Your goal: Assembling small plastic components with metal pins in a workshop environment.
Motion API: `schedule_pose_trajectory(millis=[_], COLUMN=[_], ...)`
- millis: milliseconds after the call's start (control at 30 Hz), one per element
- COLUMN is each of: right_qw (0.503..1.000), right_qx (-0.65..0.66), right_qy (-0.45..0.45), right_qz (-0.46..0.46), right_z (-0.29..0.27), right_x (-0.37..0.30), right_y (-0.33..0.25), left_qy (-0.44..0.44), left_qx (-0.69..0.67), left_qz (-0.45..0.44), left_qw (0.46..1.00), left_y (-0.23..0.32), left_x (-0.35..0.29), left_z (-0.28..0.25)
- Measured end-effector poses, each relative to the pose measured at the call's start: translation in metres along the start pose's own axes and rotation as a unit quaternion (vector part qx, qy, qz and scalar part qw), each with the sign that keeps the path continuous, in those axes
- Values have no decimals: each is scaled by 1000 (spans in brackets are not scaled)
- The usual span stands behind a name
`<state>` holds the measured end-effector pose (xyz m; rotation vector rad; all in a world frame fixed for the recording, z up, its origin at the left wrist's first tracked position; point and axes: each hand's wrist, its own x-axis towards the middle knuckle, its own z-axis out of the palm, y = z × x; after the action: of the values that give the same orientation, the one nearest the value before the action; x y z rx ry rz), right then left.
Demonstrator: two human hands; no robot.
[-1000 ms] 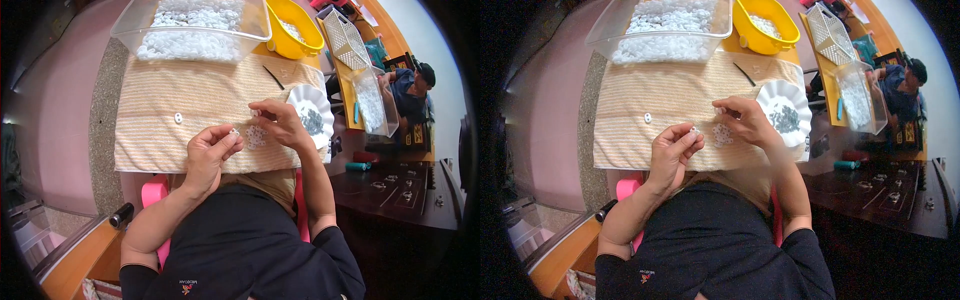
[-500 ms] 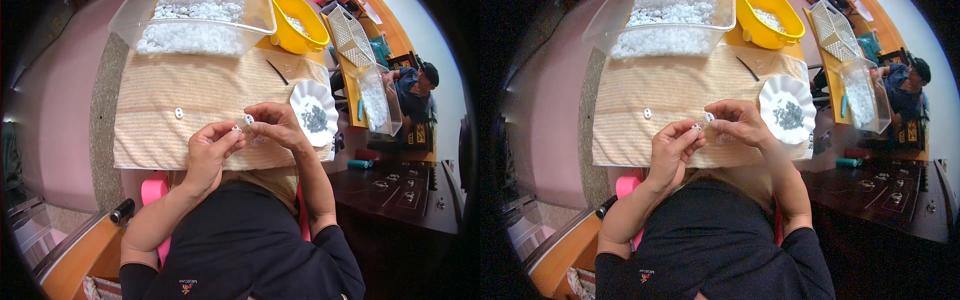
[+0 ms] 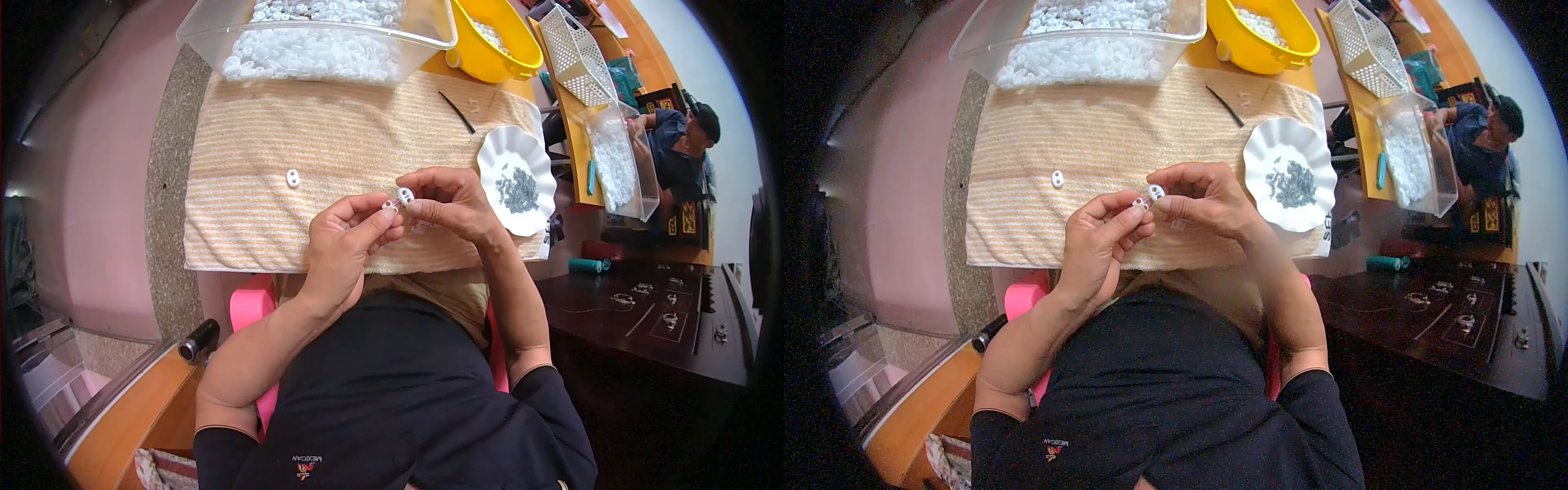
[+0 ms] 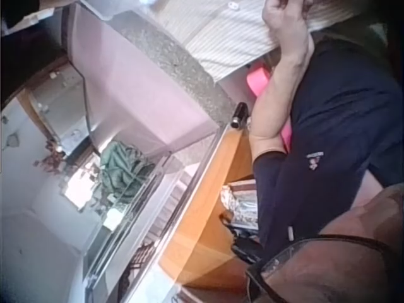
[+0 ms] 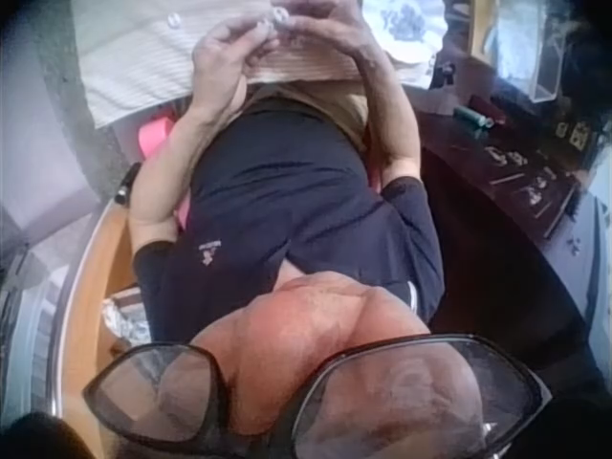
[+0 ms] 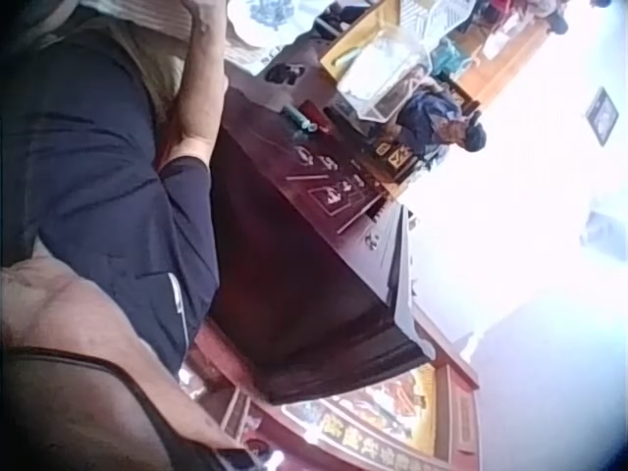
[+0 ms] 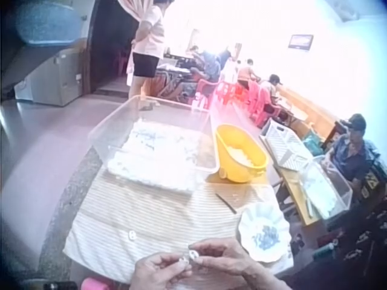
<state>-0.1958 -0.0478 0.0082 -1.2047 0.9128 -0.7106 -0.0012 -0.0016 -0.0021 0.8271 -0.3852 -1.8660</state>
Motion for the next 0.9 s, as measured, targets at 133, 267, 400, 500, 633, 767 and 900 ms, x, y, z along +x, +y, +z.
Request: schedule_pose_trajectory(millis=[133,267,400,500,633,767,900], right_qw=[1000,1000,1000,1000,1000,999,999], right_qx=[0,-2,6,-8,-4,-3,-3], right_qy=[-2,-7,-8,-10,-21,-30,-34], right_qz=[17,14,11,14,-5,13,11], right_z=[0,0,1,0,1,1,2], right_x=[0,1,0,0,1,0,0], right_y=[0,0,-1,-1,0,-2,-2], left_qy=[1,-3,2,1,0,-3,-8], left_qx=[3,2,4,11,11,13,15], left_qz=[-5,-8,-12,-15,-16,-15,-10], left_qw=[1000,1000,1000,1000,1000,1000,1000], left_y=[0,0,0,0,1,0,-1], left_x=[0,0,0,0,0,0,0], left_z=[0,0,0,0,1,1,1])
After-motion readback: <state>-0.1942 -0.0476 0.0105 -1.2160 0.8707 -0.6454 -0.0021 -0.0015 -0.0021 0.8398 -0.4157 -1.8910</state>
